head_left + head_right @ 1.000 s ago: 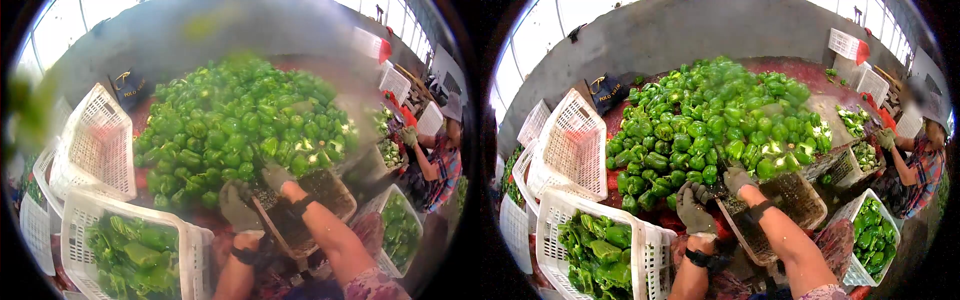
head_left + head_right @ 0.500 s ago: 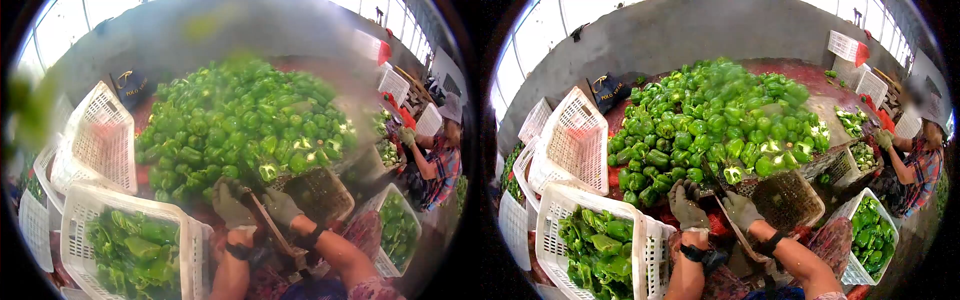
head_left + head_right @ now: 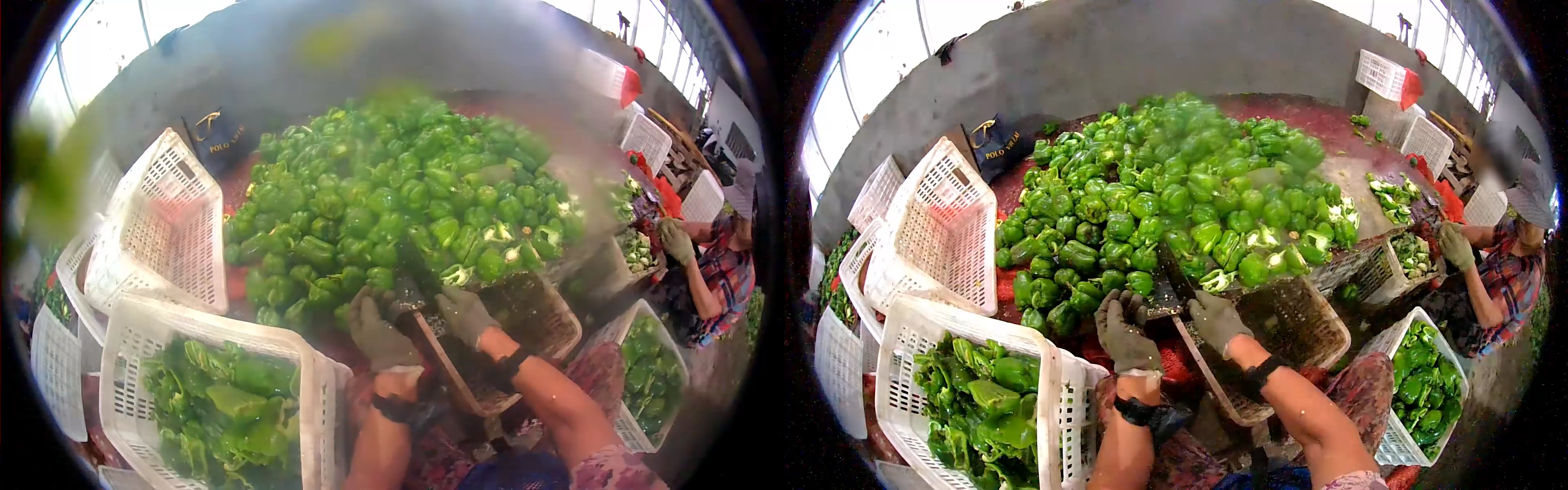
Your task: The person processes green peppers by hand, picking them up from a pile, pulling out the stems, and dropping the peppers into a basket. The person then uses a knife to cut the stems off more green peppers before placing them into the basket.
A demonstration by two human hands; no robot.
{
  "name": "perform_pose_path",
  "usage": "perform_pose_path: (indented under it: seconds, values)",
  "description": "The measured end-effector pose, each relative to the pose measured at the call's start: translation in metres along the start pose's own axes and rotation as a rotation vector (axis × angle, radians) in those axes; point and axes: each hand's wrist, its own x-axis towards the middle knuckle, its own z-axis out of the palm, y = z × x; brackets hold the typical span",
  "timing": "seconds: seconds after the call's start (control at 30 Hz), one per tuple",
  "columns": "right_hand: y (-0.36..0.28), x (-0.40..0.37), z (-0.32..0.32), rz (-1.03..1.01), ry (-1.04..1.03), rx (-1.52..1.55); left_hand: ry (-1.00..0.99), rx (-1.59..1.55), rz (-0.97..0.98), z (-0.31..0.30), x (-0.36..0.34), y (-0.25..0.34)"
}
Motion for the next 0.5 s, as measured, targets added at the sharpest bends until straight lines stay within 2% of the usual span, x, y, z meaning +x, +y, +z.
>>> perform_pose_path:
  seconds: [0.03, 0.13, 0.23, 0.33, 0.5]
  values:
    - [-0.010, 0.000, -0.002, 0.041, -0.046, 0.033, -0.010, -0.003, 0.005, 0.000, 0.001, 0.001]
    - [-0.014, -0.014, -0.005, -0.035, -0.056, -0.053, -0.007, -0.013, -0.019, 0.000, -0.001, 0.006]
    - [-0.004, -0.033, -0.007, -0.048, -0.152, -0.133, -0.039, -0.019, -0.009, 0.001, -0.003, 0.004]
    - [0.004, -0.047, -0.005, 0.061, -0.251, -0.095, -0.037, -0.022, -0.013, -0.001, 0.000, -0.002]
    - [-0.027, -0.047, -0.025, -0.070, -0.065, 0.055, -0.077, -0.054, 0.001, -0.003, -0.002, 0.001]
